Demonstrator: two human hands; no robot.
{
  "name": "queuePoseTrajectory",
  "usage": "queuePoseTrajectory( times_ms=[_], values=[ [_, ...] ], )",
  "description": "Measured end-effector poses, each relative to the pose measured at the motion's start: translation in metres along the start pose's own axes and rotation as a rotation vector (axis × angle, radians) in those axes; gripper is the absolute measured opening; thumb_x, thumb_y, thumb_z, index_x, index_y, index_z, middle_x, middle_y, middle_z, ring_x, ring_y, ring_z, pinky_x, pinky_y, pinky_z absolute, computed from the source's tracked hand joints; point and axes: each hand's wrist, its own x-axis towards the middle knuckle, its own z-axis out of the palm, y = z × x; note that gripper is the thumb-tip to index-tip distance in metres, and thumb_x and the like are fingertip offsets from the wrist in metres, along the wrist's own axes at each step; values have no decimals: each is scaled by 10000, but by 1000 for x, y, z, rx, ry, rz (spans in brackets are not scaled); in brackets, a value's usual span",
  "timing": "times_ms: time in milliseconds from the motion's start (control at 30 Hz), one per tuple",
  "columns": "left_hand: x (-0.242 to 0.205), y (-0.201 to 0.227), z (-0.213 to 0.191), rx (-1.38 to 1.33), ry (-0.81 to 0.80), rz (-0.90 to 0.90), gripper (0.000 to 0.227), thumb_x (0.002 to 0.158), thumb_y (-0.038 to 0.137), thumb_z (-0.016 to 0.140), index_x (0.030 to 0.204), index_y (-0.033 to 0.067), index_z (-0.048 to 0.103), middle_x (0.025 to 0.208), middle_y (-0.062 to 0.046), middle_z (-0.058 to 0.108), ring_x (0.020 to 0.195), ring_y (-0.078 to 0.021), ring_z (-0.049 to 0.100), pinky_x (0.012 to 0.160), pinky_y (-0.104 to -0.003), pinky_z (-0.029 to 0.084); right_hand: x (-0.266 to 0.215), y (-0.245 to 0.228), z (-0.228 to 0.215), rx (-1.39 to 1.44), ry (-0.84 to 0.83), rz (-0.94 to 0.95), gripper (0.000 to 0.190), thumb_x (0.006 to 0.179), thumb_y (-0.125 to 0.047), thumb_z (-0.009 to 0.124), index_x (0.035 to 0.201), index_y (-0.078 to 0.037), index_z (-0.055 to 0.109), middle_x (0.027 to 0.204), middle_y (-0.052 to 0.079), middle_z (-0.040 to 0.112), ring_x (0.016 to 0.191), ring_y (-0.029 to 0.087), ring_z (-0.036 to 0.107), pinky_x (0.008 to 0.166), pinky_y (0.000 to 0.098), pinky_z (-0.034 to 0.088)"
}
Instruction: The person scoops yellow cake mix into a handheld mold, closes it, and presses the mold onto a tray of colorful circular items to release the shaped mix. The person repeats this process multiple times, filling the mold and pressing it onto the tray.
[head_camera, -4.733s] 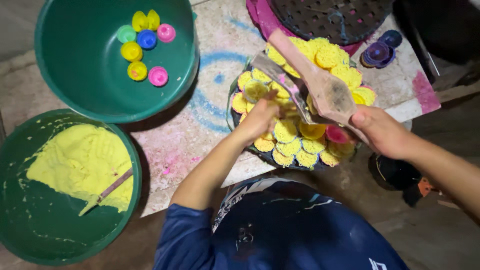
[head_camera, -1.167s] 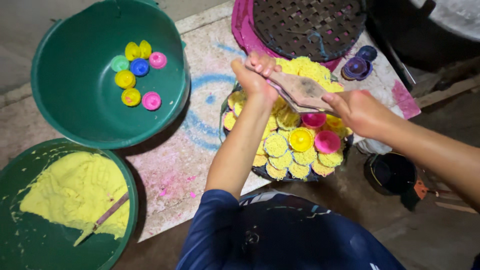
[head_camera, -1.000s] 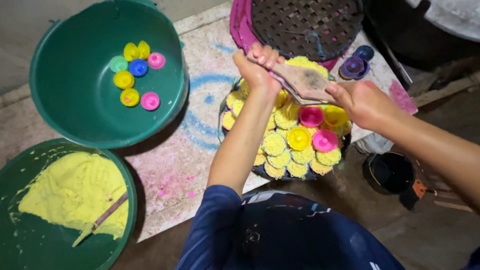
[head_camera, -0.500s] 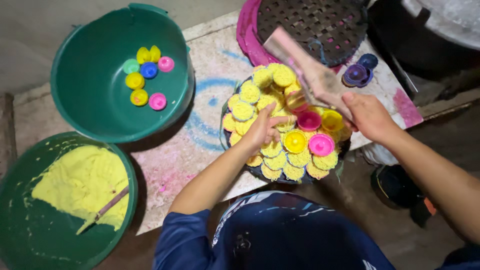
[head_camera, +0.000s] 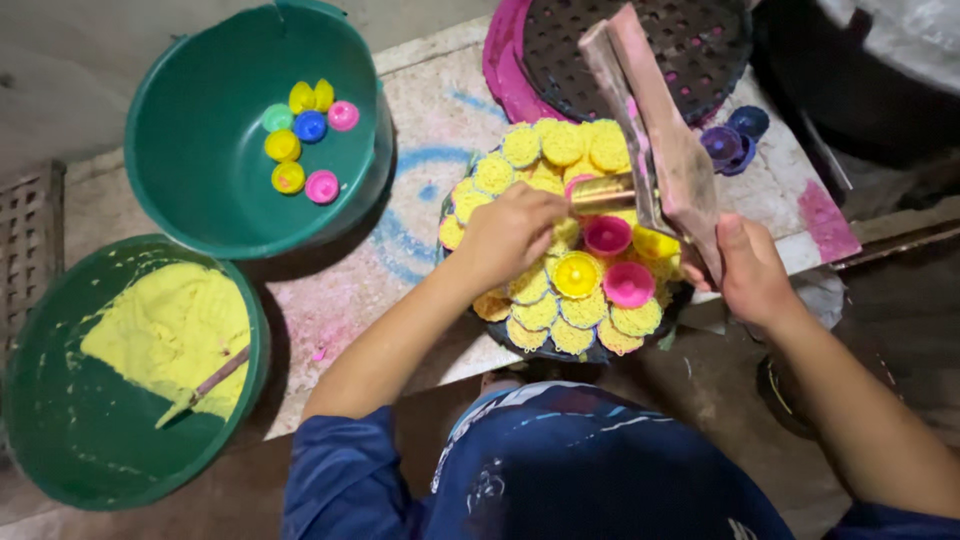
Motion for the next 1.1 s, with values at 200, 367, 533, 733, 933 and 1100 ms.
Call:
queuePoseTrajectory(
  times_ms=[200,367,533,733,933,1100],
  values=[
    [-12,3,15,134,3,232,125,758,204,747,839,119,703,1301,-94,627,1238,-309,571,868,-437,544,-29,5,12,189,-16,-113,789,1037,-717,309,1136,19,573,754,97,593,613,136,519,563,282,418],
    [-17,0,33,232,50,250,99,791,180,691,832,90,688,1302,-73,633,1264,-290,563,927,-424,512,-58,12,22,205,90,-214,820,1021,-737,312,1109,37,568,772,105,608,604,136,526,549,278,422],
    [-13,2,36,159,44,185,97,853,163,700,873,69,682,1250,-58,641,1234,-272,581,922,-409,509,-78,9,21,220,114,-269,857,1025,-760,307,1096,51,578,818,115,613,642,144,543,572,276,430],
    [-15,-2,29,7,144,40,83,826,148,739,887,105,702,1201,-58,655,1155,-283,580,920,-425,519,-94,33,15,326,187,-226,847,1027,-747,368,1160,67,561,810,141,592,662,171,533,607,302,427],
    [-13,-10,33,134,115,-45,71,812,117,738,881,119,720,1121,-7,693,1096,-244,627,825,-404,535,-98,60,12,416,230,-174,763,1056,-699,388,1136,46,531,803,157,584,668,179,523,612,309,427],
    [-22,-12,35,158,128,-108,85,821,125,746,883,83,706,1089,-34,690,1062,-261,622,796,-416,533,-105,76,10,378,255,-161,775,1061,-698,371,1149,54,540,779,156,565,657,183,512,612,309,420]
  ],
)
